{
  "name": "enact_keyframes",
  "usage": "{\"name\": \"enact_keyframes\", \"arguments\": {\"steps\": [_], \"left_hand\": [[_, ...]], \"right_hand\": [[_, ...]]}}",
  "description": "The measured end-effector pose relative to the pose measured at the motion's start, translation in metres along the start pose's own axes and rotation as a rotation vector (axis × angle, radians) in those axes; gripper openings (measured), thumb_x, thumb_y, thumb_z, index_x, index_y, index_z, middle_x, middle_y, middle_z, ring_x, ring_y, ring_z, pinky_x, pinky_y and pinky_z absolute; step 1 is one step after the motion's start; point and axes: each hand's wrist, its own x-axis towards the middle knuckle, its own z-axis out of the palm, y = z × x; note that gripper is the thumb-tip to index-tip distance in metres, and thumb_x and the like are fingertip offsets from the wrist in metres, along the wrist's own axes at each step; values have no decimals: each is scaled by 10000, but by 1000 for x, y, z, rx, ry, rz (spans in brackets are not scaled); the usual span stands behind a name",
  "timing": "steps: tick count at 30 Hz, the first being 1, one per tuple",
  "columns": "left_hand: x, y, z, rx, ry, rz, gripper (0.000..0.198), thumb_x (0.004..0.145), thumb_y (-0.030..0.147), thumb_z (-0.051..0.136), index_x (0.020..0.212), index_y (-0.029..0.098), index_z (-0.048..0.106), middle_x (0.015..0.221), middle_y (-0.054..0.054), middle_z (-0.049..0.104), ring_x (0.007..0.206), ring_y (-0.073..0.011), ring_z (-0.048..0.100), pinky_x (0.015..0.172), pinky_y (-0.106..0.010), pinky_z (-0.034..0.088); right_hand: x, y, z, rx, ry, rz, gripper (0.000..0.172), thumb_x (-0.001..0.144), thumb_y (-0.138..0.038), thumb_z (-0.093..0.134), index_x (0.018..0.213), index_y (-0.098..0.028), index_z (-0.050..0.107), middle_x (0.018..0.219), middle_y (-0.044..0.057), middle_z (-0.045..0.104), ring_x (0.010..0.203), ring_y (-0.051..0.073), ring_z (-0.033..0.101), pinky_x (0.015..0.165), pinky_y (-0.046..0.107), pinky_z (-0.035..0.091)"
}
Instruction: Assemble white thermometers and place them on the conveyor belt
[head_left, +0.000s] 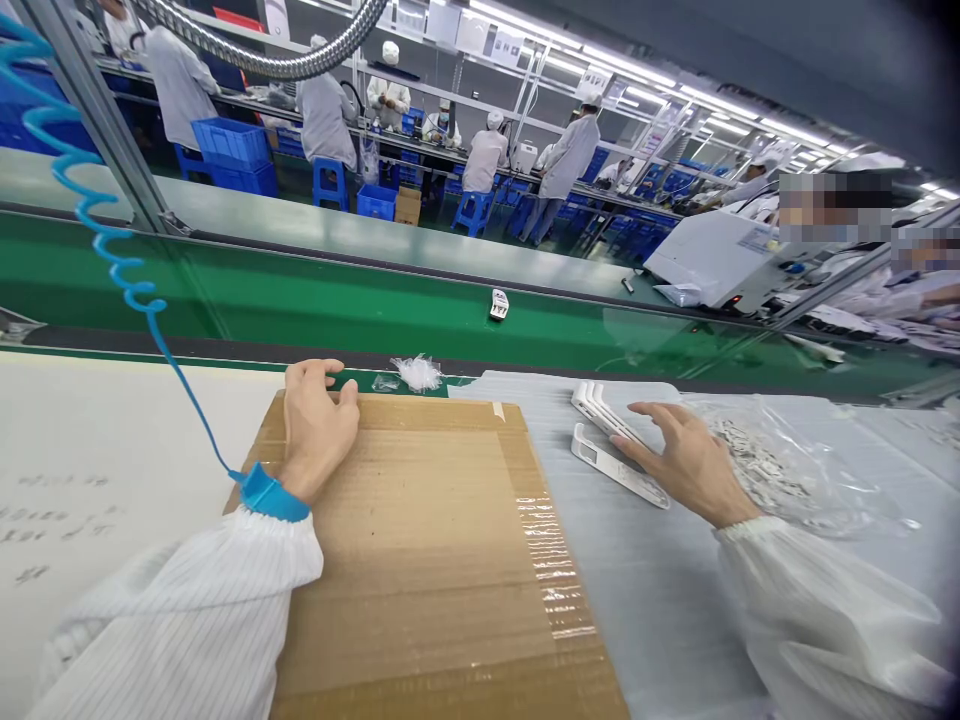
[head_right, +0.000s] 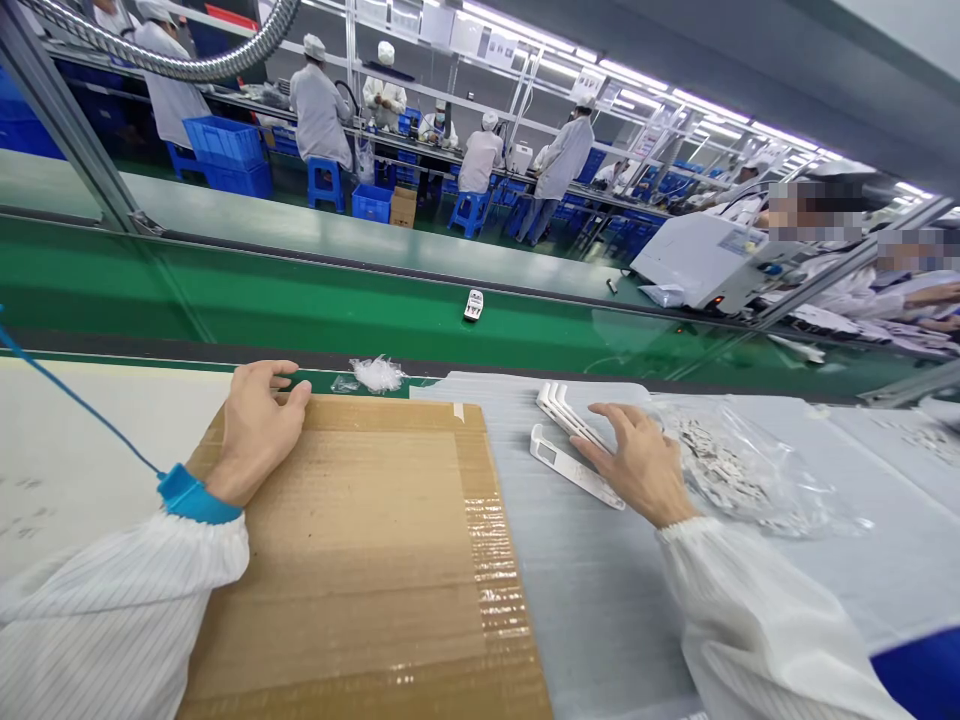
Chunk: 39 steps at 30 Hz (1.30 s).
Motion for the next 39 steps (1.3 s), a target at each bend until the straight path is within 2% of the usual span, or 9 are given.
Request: {"name": "enact_keyframes", "arguments": {"steps": [6,10,15,21,25,31,33,36,39], "left_hand": [[0,0,0,-1,1,-9,227,846,213,644,1071,182,639,1231,-136,597,1002,-258,679,963,-463,573],[0,1,0,-6,4,-8,225,845,210,643,1067,176,638,1227,-139,595,1002,-256,676,957,-459,575],[0,1,0,-15,1,-8,226,843,210,642,1068,187,636,1226,-128,594,986,-248,677,944,-448,579],[0,1,0,-11,2,-9,224,845,209,642,1067,181,638,1229,-133,593,1000,-252,679,955,-450,576],[0,1,0,-3,-5,-16,229,849,209,644,1076,176,637,1231,-135,596,1005,-254,679,962,-453,574],[0,1,0,-10,-2,-17,216,847,209,644,1062,193,633,1232,-121,589,1005,-247,676,962,-443,574],[0,2,0,-15,1,-21,212,846,204,644,1058,191,634,1232,-124,590,1000,-247,675,956,-442,576],[0,3,0,-19,-4,-22,212,851,196,638,1062,181,635,1224,-130,590,999,-247,676,950,-440,576],[0,2,0,-18,-11,-14,217,856,196,638,1072,170,635,1226,-135,585,1007,-251,675,945,-441,575]], "right_hand": [[14,7,9,66,-67,65,493,921,-512,454,1222,-197,686,1214,173,750,1117,391,698,923,514,527],[19,13,10,134,-85,32,544,880,-541,490,1233,-170,674,1241,178,743,1136,386,694,951,493,525],[12,15,12,138,-23,68,569,850,-612,520,1237,-212,644,1254,183,714,1043,379,705,884,530,543],[8,11,9,114,-14,87,551,855,-597,526,1255,-231,622,1281,175,701,1071,383,696,858,538,547],[-5,1,-7,50,74,6,557,896,-664,507,1242,-250,648,1298,177,691,1105,390,685,826,518,542],[-34,-11,-10,-94,-128,-305,476,969,-627,444,1152,-276,710,1271,100,749,1063,344,724,902,523,507],[-38,-14,-8,-185,-83,-347,444,1013,-534,396,1119,-246,717,1226,115,766,1051,345,728,917,528,486],[-34,-22,-8,-304,-15,-382,426,1047,-389,340,1057,-203,724,1007,140,798,993,331,732,947,515,449],[-22,-31,-9,-315,49,-317,411,1043,-362,350,1069,-190,722,922,140,790,971,330,724,905,494,448]]}}
